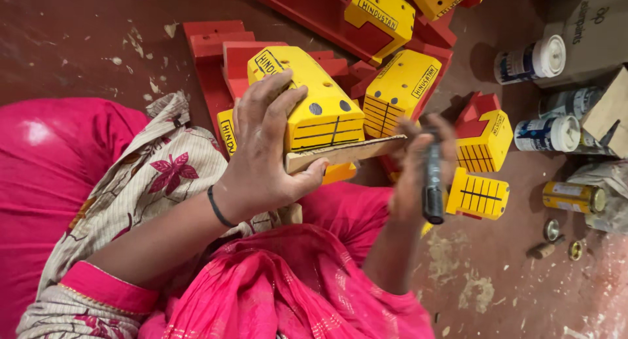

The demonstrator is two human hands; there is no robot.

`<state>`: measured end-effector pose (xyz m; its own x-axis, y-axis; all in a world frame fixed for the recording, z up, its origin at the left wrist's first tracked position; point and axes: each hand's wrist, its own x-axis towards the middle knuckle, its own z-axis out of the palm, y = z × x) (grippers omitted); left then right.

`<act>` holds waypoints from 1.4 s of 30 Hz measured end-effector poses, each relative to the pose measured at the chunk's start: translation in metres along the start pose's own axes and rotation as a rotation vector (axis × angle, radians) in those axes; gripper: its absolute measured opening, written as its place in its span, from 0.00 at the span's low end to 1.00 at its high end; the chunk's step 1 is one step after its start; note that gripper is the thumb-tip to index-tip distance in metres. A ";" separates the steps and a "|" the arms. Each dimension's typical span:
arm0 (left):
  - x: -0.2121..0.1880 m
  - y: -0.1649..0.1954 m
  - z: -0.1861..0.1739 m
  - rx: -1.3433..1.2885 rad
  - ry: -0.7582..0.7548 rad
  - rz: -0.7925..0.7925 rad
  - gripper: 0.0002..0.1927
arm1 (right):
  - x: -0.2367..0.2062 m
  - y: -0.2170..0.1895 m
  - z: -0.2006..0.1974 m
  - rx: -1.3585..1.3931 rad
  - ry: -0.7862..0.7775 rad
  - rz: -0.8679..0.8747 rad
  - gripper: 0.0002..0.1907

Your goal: The person marks details on yellow plastic toy train parts using a black marker and a small wooden straightedge. They draw lines and dots on the front and side surfaces of the parts, then place the finished pieces aside.

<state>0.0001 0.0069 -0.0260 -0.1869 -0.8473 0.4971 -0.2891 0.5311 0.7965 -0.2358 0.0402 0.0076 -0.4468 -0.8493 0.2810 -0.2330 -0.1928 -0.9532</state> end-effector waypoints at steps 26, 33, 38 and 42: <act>-0.012 -0.007 -0.004 0.044 -0.014 0.065 0.49 | -0.028 0.037 0.004 0.440 -0.064 0.185 0.19; -0.012 -0.007 0.003 0.014 -0.004 0.040 0.49 | -0.026 0.039 -0.002 0.397 -0.102 0.114 0.20; -0.012 -0.006 0.005 -0.017 0.005 0.020 0.49 | -0.019 0.047 -0.006 0.116 -0.086 -0.028 0.21; -0.009 -0.006 0.008 -0.030 0.020 0.024 0.49 | -0.008 0.035 -0.014 -0.266 0.174 -0.317 0.31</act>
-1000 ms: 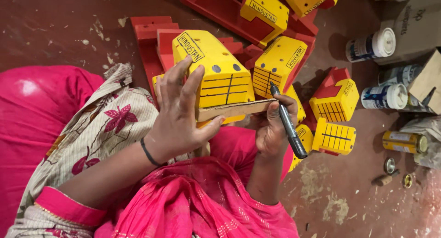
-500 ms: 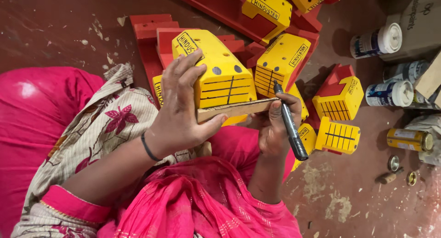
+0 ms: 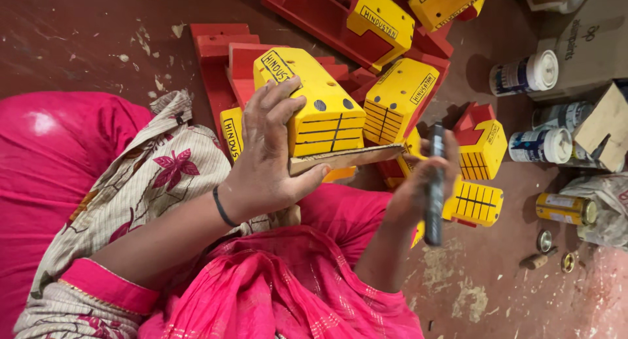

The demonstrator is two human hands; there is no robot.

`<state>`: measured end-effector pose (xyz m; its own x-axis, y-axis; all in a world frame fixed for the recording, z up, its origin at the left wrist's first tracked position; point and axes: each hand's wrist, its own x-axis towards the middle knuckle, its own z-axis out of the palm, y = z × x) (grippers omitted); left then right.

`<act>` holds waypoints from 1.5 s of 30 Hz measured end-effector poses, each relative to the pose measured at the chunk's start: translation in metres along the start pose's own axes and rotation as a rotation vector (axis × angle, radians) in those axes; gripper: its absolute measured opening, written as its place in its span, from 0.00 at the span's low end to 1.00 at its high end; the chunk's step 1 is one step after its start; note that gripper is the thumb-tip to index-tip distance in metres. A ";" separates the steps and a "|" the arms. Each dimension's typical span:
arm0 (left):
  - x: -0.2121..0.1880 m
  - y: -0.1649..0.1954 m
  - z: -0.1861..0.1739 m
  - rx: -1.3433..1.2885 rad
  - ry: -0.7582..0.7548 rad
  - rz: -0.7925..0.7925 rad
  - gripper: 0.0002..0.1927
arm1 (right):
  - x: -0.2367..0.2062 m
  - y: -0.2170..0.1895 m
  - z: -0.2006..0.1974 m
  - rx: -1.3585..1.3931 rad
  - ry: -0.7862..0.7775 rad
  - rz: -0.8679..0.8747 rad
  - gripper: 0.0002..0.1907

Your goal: The person marks details on yellow plastic toy train parts using a black marker and a small wooden straightedge. They draw lines and dots on the front and side surfaces of the parts, then place the finished pieces aside.

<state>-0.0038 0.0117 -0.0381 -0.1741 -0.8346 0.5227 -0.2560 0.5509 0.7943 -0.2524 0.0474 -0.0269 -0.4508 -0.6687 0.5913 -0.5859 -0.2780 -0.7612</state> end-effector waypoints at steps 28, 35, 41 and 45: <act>-0.001 -0.002 0.002 -0.042 0.004 0.014 0.47 | -0.006 0.037 0.035 0.199 -0.076 -0.052 0.20; -0.003 0.001 0.004 -0.021 0.004 -0.012 0.47 | -0.009 0.032 0.033 0.220 -0.083 0.003 0.19; -0.002 0.001 0.003 -0.008 0.009 -0.001 0.48 | -0.007 0.032 0.032 0.248 -0.104 0.002 0.19; -0.002 0.001 0.004 -0.008 0.005 -0.006 0.48 | -0.006 0.033 0.031 0.235 -0.100 0.003 0.19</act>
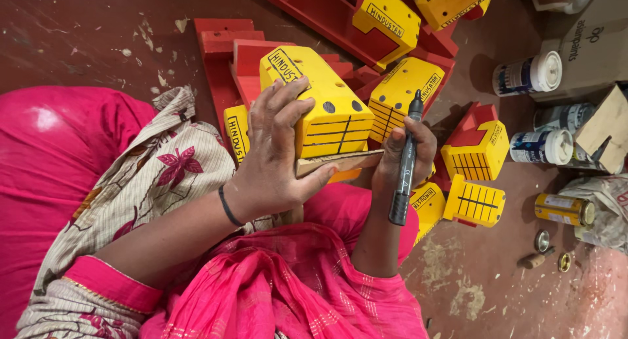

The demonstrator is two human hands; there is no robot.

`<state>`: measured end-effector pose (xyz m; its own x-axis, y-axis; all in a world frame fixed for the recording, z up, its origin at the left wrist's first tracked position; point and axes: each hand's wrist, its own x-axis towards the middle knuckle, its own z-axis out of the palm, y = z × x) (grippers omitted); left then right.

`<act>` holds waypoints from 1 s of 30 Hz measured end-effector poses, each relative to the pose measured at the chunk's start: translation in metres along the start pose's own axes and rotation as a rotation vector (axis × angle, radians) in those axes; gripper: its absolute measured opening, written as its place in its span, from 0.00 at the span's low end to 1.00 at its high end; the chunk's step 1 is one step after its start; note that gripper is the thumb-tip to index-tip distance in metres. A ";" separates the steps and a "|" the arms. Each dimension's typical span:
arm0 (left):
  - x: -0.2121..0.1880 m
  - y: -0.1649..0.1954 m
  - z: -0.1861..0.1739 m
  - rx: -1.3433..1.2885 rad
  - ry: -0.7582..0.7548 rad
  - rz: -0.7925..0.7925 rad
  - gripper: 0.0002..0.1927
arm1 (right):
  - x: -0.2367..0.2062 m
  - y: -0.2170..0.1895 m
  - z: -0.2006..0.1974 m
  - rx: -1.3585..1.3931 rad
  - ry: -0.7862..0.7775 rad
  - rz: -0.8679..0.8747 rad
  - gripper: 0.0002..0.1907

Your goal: The person marks details on yellow plastic toy train parts using a black marker and a small wooden straightedge. They draw lines and dots on the front and side surfaces of the parts, then place the finished pieces aside.

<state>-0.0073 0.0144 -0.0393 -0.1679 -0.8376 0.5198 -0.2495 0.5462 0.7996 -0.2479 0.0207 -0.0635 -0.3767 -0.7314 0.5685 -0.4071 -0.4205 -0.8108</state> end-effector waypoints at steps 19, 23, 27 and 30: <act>0.001 0.000 0.003 0.024 0.034 0.021 0.48 | 0.020 -0.111 0.004 0.383 -0.244 0.127 0.11; 0.002 -0.001 0.002 0.009 0.033 0.016 0.48 | 0.033 -0.125 0.022 0.195 -0.483 0.418 0.07; 0.003 -0.001 0.004 0.019 0.051 0.005 0.48 | 0.043 -0.133 0.041 -0.001 -0.666 0.386 0.05; 0.003 0.000 0.005 0.026 0.053 -0.005 0.48 | 0.049 -0.135 0.047 -0.100 -0.740 0.260 0.05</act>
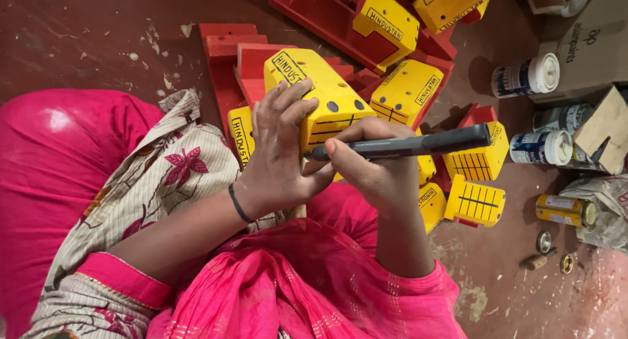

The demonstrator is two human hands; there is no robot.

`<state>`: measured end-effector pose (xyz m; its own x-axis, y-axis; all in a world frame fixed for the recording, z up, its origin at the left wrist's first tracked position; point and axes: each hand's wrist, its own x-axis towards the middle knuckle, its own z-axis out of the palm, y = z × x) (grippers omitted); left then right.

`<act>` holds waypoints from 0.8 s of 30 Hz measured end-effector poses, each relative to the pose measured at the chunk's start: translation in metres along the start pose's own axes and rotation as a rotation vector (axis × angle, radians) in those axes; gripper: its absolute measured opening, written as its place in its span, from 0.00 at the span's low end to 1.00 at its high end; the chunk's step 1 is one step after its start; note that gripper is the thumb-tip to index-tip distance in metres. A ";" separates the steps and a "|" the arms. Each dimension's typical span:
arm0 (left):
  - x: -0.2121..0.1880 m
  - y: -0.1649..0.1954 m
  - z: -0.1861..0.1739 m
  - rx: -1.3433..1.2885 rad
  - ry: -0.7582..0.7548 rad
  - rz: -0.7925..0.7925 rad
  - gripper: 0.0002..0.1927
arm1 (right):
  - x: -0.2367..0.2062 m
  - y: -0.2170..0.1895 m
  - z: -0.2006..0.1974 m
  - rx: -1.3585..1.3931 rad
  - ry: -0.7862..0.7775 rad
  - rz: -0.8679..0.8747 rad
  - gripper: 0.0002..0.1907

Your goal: The person marks details on yellow plastic toy train parts using a black marker and a small wooden straightedge. They draw lines and dots on the front and side surfaces of the parts, then place the finished pieces aside.

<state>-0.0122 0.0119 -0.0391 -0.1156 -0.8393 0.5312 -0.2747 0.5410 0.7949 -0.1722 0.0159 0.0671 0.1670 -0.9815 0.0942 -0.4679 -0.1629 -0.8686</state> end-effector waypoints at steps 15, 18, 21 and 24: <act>0.000 0.001 -0.001 0.006 -0.006 0.006 0.48 | -0.013 -0.002 -0.039 0.012 0.203 0.124 0.05; 0.000 -0.001 -0.003 0.016 -0.014 0.008 0.48 | -0.012 -0.007 -0.014 -0.048 0.096 0.046 0.06; -0.001 -0.002 -0.004 0.015 -0.016 0.014 0.47 | -0.005 -0.007 -0.002 -0.155 0.045 -0.138 0.07; -0.001 -0.002 -0.003 0.022 -0.015 0.014 0.47 | -0.007 -0.004 -0.013 -0.176 0.058 -0.032 0.07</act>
<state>-0.0082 0.0122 -0.0403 -0.1334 -0.8325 0.5377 -0.2937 0.5514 0.7808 -0.1825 0.0221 0.0766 0.1366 -0.9788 0.1524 -0.6085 -0.2043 -0.7668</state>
